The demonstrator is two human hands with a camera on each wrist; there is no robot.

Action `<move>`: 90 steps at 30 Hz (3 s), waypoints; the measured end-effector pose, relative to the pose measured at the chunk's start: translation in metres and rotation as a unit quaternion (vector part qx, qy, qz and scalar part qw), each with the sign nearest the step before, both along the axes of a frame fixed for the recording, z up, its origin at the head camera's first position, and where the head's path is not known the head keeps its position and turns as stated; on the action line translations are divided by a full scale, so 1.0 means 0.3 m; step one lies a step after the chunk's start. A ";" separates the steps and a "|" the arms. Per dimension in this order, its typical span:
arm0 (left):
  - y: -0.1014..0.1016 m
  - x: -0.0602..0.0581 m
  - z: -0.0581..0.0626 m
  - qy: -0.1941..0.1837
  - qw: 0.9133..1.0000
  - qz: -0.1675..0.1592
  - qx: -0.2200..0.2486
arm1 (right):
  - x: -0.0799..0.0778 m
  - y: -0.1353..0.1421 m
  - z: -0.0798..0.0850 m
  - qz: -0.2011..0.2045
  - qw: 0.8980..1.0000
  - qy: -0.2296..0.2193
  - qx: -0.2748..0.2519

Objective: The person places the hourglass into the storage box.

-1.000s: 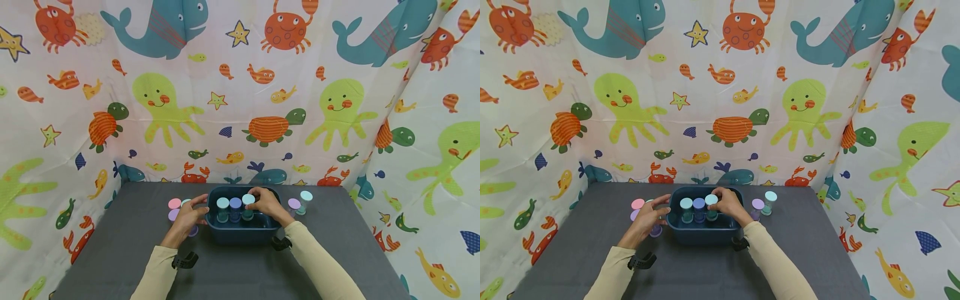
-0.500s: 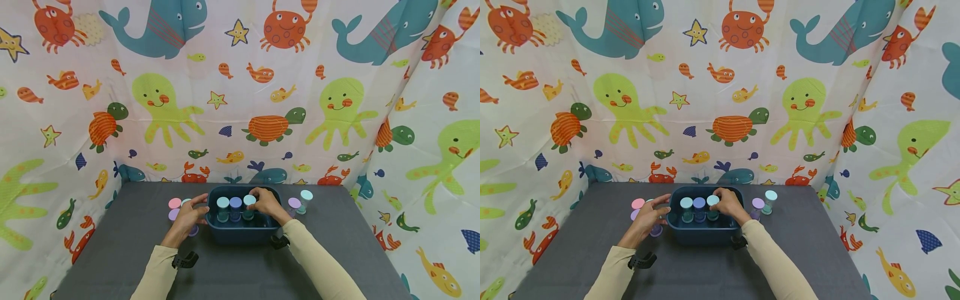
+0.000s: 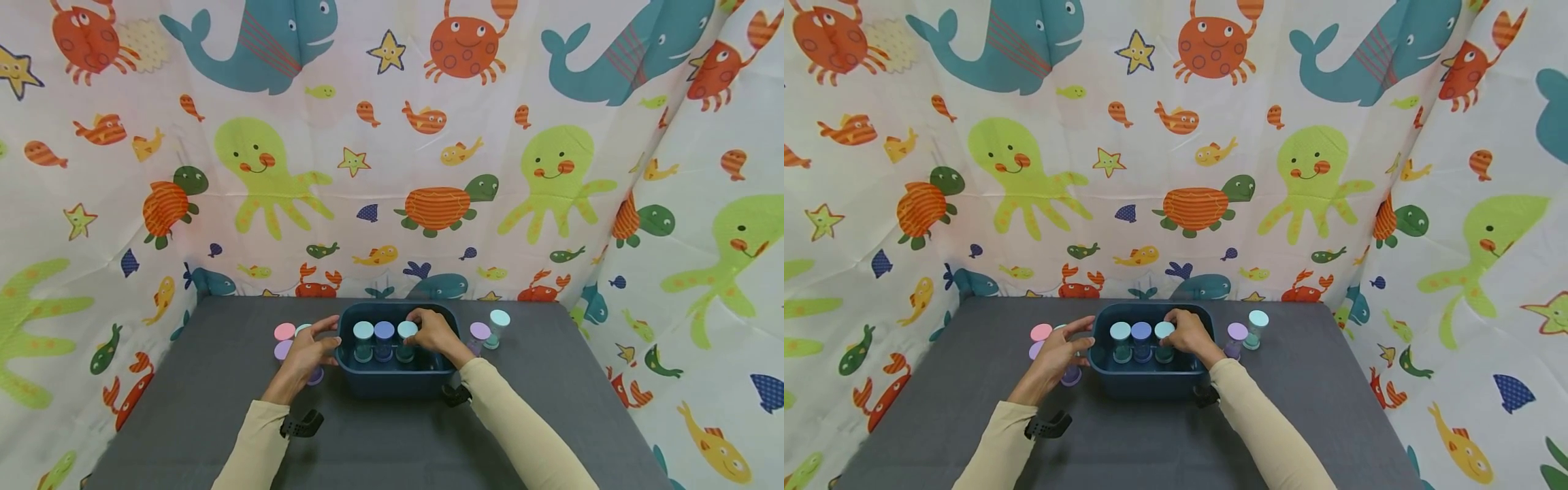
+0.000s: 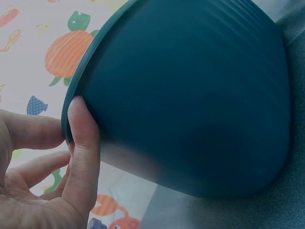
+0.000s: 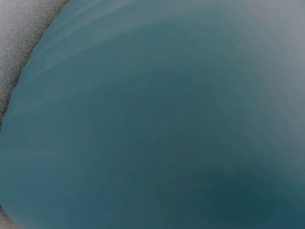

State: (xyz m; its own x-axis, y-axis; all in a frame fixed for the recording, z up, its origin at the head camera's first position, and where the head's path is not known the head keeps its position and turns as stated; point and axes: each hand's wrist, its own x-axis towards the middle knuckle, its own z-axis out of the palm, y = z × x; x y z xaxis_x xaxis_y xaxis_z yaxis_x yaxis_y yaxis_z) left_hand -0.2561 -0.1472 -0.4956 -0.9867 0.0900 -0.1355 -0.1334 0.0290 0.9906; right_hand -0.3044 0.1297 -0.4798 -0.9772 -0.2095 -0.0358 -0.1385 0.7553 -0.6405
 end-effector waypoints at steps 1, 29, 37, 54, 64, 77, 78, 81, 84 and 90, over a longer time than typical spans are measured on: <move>0.000 0.002 0.000 -0.001 1.000 -0.002 0.001 | 0.001 -0.001 -0.001 -0.002 1.000 -0.003 0.000; -0.001 0.002 -0.005 0.004 1.000 -0.003 -0.001 | 0.033 0.015 0.088 0.018 0.999 -0.004 -0.044; 0.002 0.004 -0.009 0.001 1.000 0.002 -0.003 | 0.070 0.047 0.129 -0.009 0.998 0.025 -0.060; 0.004 0.007 -0.016 0.002 1.000 -0.001 0.005 | 0.124 0.173 0.150 -0.045 0.983 0.089 -0.156; 0.001 -0.008 -0.013 -0.001 1.000 -0.004 0.007 | 0.111 0.298 0.116 -0.090 0.976 0.114 -0.162; -0.013 0.002 -0.004 0.005 1.000 -0.005 0.004 | 0.100 0.450 0.061 -0.154 0.966 0.141 -0.152; -0.015 0.001 -0.003 0.006 1.000 -0.004 0.004 | 0.099 0.459 0.057 -0.159 0.965 0.143 -0.152; -0.015 -0.003 -0.001 0.009 1.000 -0.009 0.005 | 0.094 0.489 0.045 -0.168 0.963 0.149 -0.146; -0.011 -0.004 -0.002 0.003 1.000 -0.011 0.005 | 0.090 0.517 0.027 -0.177 0.963 0.146 -0.143; -0.001 -0.005 -0.006 -0.004 1.000 -0.007 0.009 | 0.075 0.562 -0.014 -0.200 0.958 0.132 -0.156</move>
State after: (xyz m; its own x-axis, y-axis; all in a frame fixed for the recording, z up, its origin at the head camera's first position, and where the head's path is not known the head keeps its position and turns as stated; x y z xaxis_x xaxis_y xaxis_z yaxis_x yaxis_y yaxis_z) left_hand -0.2575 -0.1476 -0.4972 -0.9842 0.1055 -0.1420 -0.1414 0.0136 0.9899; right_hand -0.2819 0.2984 -0.4839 -0.9480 0.2227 0.2273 -0.0670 0.5587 -0.8267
